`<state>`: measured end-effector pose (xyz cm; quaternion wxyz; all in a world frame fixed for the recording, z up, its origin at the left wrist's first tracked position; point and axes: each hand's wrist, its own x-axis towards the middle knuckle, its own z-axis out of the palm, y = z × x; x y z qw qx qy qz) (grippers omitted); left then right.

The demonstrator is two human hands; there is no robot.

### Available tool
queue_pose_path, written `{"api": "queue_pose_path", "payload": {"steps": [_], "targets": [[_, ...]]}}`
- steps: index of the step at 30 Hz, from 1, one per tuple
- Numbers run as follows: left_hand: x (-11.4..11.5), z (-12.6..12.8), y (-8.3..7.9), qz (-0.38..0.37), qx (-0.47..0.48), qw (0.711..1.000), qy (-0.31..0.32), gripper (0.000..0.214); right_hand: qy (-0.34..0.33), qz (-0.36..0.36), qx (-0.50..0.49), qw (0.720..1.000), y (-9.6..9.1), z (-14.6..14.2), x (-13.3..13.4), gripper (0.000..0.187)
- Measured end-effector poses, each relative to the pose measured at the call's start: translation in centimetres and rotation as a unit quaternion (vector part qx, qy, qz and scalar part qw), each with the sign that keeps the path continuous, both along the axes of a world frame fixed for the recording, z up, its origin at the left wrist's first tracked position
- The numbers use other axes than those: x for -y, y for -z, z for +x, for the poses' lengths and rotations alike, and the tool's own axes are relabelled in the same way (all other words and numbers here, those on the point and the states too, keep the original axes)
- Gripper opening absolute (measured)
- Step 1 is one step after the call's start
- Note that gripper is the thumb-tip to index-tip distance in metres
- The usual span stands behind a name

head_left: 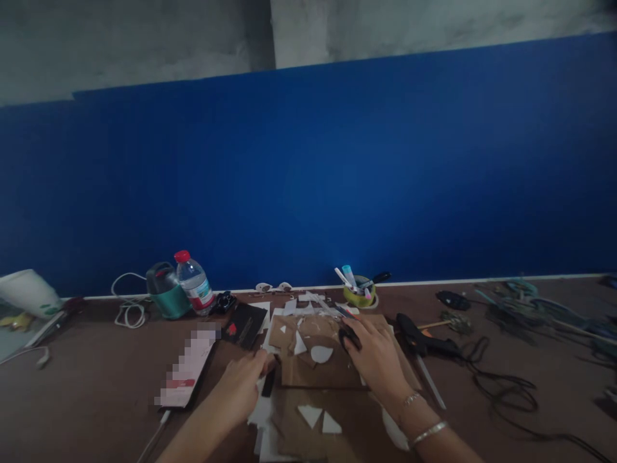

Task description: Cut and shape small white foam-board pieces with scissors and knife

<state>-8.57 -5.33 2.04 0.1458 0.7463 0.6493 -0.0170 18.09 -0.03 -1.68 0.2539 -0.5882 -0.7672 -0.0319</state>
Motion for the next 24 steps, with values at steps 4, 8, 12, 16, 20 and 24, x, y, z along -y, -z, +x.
{"api": "queue_pose_path", "payload": {"steps": [4,8,12,16,20,24], "targets": [[0.3,-1.6,-2.2,0.001,-0.01,1.0,-0.02,0.039,0.001,0.008,-0.01,1.0,0.6,0.4,-0.5,0.034],[0.1,-1.6,-4.3,0.028,0.043,0.999,0.006,0.033,0.015,0.019,-0.029,0.999,0.8,0.7,-0.7,0.04],[-1.9,1.7,-3.4,0.035,0.263,0.964,0.004,0.023,-0.017,0.004,-0.172,0.985,0.7,0.6,-0.7,0.043],[-4.4,6.4,0.7,0.083,0.48,0.873,-0.017,0.02,-0.061,-0.067,-0.448,0.889,0.5,-0.6,-0.5,0.037],[-4.9,9.0,3.8,0.163,0.5,0.85,-0.03,0.019,-0.09,-0.135,-0.59,0.791,0.1,-1.7,0.0,0.031],[-4.2,9.3,4.4,0.205,0.466,0.861,-0.003,0.021,-0.069,-0.129,-0.632,0.761,0.1,-2.1,0.1,0.033]]}}
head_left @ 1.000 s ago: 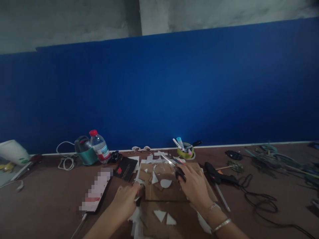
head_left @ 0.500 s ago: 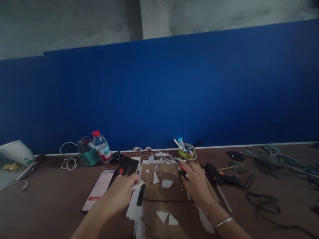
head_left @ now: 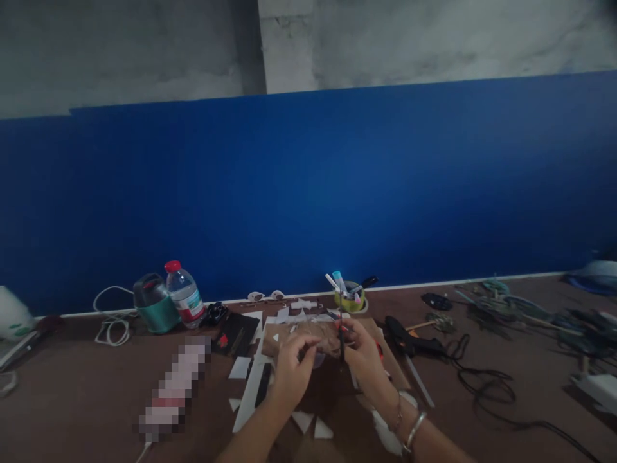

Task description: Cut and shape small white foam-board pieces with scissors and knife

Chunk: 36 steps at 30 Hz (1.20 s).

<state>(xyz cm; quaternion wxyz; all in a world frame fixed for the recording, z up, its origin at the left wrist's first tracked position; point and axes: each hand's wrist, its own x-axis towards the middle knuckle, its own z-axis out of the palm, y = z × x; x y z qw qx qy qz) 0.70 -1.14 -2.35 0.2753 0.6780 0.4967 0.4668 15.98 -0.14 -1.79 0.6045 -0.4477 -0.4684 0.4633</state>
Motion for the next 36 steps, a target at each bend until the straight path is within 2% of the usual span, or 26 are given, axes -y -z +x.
{"api": "queue_pose_path", "payload": {"steps": [7,10,13,18,21,24,26,29,31,36], "targets": [[0.0,-0.2,0.9,0.017,0.008,0.999,-0.045,0.031,-0.009,-0.016,-0.044,0.999,-0.4,-0.1,0.4,0.038],[-0.1,-0.3,1.2,0.018,0.0,0.998,-0.059,0.017,-0.004,-0.021,-0.061,0.998,-0.4,0.0,0.5,0.041],[-0.2,-0.4,1.3,0.006,0.014,0.998,-0.059,0.014,0.004,-0.011,-0.052,0.999,-0.2,0.1,0.4,0.041],[-0.2,-0.6,1.2,-0.047,0.059,0.996,-0.04,0.026,0.003,-0.012,-0.039,0.999,0.0,0.0,0.2,0.042],[-0.4,-0.7,1.5,-0.052,0.091,0.994,-0.044,0.026,-0.004,-0.01,-0.032,0.999,-0.1,-0.1,0.4,0.042],[-0.7,-0.8,1.9,-0.062,0.153,0.983,-0.079,0.028,-0.032,0.017,-0.008,0.999,-0.3,-0.3,1.0,0.039],[-0.8,-0.8,2.0,-0.067,0.202,0.972,-0.096,0.03,-0.075,0.016,0.017,0.997,-0.4,-0.5,1.6,0.037],[-0.6,-0.7,1.5,-0.056,0.252,0.961,-0.096,0.03,-0.162,-0.044,0.068,0.983,-0.4,-1.1,2.5,0.035],[-0.3,-0.6,1.0,-0.044,0.265,0.958,-0.101,0.029,-0.197,-0.074,0.107,0.972,-0.2,-1.4,2.8,0.033],[-0.2,-0.6,0.7,-0.022,0.286,0.95,-0.121,0.029,-0.179,-0.051,0.167,0.968,0.3,-1.4,2.9,0.028]]}}
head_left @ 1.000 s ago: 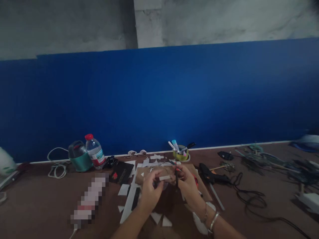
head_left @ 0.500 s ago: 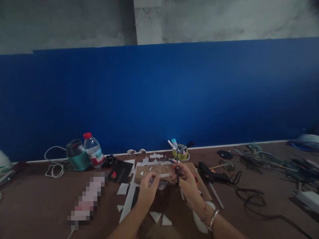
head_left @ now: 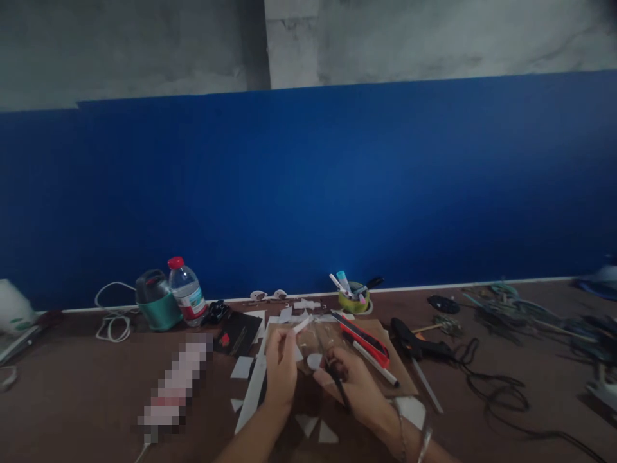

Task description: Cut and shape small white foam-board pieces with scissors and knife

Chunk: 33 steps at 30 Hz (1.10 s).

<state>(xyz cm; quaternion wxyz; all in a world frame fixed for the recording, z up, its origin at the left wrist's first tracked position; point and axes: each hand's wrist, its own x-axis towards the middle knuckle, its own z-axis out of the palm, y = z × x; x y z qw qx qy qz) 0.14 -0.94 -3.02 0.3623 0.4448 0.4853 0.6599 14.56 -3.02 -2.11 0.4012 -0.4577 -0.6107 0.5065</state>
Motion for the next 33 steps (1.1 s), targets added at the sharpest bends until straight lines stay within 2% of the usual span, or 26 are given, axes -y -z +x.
{"api": "queue_pose_path", "payload": {"steps": [3,7,13,16,24,33], "targets": [[-0.1,0.0,0.0,-0.004,0.025,1.0,0.0,0.029,-0.001,0.0,-0.003,1.0,0.1,0.1,-0.1,0.026],[0.2,0.3,-0.5,-0.016,0.01,1.0,0.013,0.026,-0.036,-0.024,0.031,0.999,0.0,-0.1,0.2,0.022],[0.8,0.9,-0.7,-0.034,-0.007,0.997,0.074,0.026,-0.061,-0.021,0.004,0.998,-0.1,-0.3,0.3,0.024],[0.8,1.1,-0.5,-0.041,-0.028,0.994,0.093,0.027,-0.052,-0.012,0.003,0.999,0.0,-0.2,0.2,0.026],[0.8,1.2,-0.3,-0.055,-0.035,0.995,0.078,0.034,-0.032,0.001,-0.003,0.999,-0.5,-0.5,0.4,0.025],[0.7,1.2,0.2,-0.06,-0.03,0.994,0.082,0.033,-0.024,0.053,0.01,0.998,0.3,-0.4,0.2,0.025]]}}
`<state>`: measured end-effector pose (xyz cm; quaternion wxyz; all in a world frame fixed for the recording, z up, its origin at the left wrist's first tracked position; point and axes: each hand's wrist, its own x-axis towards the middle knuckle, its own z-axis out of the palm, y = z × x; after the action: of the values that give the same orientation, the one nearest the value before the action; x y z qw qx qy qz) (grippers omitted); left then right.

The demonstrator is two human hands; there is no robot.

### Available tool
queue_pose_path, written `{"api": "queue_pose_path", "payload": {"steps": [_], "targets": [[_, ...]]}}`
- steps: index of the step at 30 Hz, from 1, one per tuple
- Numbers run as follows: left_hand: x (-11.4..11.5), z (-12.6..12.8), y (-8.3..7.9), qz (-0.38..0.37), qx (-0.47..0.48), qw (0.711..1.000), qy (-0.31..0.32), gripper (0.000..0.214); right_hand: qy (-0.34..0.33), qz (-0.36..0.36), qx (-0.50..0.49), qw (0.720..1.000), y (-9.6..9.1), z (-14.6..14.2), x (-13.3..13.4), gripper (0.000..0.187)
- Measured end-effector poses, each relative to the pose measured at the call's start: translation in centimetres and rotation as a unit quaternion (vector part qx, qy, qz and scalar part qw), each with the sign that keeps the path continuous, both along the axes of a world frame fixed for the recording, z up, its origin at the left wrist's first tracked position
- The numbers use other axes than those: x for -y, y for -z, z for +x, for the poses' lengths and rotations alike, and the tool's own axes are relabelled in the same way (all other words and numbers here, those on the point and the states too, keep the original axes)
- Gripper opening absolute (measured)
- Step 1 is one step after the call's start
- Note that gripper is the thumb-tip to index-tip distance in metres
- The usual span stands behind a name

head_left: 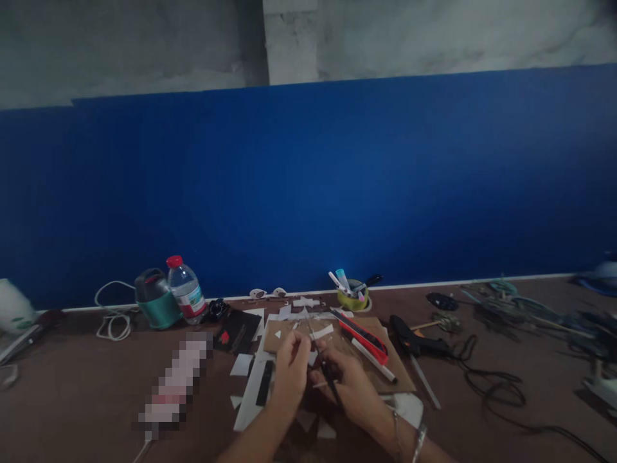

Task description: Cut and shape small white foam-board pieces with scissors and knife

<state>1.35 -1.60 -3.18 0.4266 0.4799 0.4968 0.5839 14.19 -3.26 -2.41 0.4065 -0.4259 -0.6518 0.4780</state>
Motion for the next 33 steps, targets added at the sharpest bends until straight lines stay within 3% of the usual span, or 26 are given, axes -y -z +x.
{"api": "queue_pose_path", "payload": {"steps": [15,33], "targets": [[0.17,-0.08,-0.46,-0.009,-0.009,1.0,0.01,0.033,-0.02,0.003,-0.029,0.999,-0.5,0.03,0.17,0.021],[0.29,0.11,-0.76,-0.021,0.023,0.999,0.024,0.03,0.024,0.022,0.009,0.999,-0.15,-0.04,0.02,0.015]]}}
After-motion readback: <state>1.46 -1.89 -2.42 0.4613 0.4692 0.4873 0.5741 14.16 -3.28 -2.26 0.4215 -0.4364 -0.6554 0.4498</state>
